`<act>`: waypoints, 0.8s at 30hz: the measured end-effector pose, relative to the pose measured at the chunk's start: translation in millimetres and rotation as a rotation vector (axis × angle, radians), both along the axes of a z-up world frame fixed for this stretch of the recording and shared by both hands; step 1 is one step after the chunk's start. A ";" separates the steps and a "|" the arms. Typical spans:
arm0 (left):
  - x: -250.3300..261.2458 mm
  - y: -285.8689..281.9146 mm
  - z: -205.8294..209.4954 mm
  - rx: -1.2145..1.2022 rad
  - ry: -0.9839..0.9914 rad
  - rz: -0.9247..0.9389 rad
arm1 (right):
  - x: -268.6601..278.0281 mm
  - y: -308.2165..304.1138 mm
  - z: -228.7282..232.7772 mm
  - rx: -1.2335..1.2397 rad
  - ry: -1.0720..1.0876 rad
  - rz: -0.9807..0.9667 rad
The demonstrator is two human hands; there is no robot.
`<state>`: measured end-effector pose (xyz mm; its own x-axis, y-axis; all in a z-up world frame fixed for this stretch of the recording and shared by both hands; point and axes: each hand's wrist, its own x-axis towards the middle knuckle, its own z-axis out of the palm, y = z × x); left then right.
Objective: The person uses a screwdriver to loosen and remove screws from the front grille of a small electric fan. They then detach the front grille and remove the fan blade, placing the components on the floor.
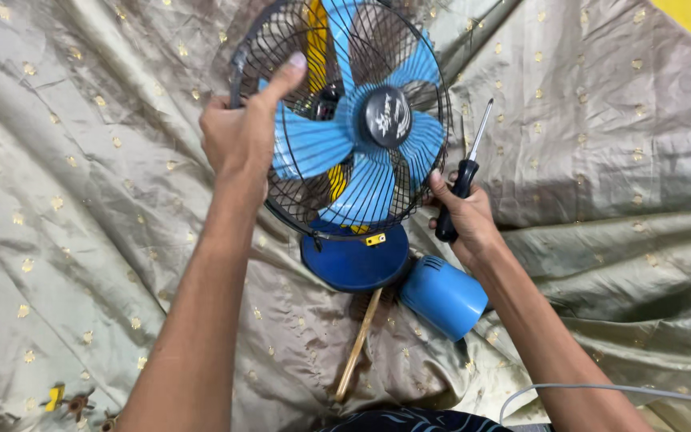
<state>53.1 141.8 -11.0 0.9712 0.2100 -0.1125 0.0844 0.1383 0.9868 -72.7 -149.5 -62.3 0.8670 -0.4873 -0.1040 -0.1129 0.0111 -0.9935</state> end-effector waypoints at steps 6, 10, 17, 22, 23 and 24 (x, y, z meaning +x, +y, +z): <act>-3.3 32.1 5.8 -0.230 0.130 0.047 | 13.3 32.3 18.9 -0.105 0.054 0.071; 1.8 48.0 -28.1 -0.083 0.331 0.097 | 25.3 53.4 1.3 -0.083 0.091 0.085; 23.0 76.1 -65.9 0.044 0.351 0.173 | 45.5 66.8 -8.7 -0.100 0.149 0.239; 27.4 90.3 -80.0 -0.113 0.389 0.117 | 33.6 57.6 -0.1 -0.229 0.303 0.311; 26.8 94.1 -83.1 -0.048 0.382 0.130 | 30.9 54.0 8.2 -0.256 0.310 0.380; 24.5 96.4 -88.0 0.018 0.374 0.143 | 27.0 48.8 19.1 -0.283 0.316 0.449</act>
<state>77.6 238.2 -99.0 0.8247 0.3450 -0.4482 0.4199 0.1573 0.8938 -45.7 -100.7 -43.2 0.9423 -0.1285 -0.3091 -0.3347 -0.3646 -0.8689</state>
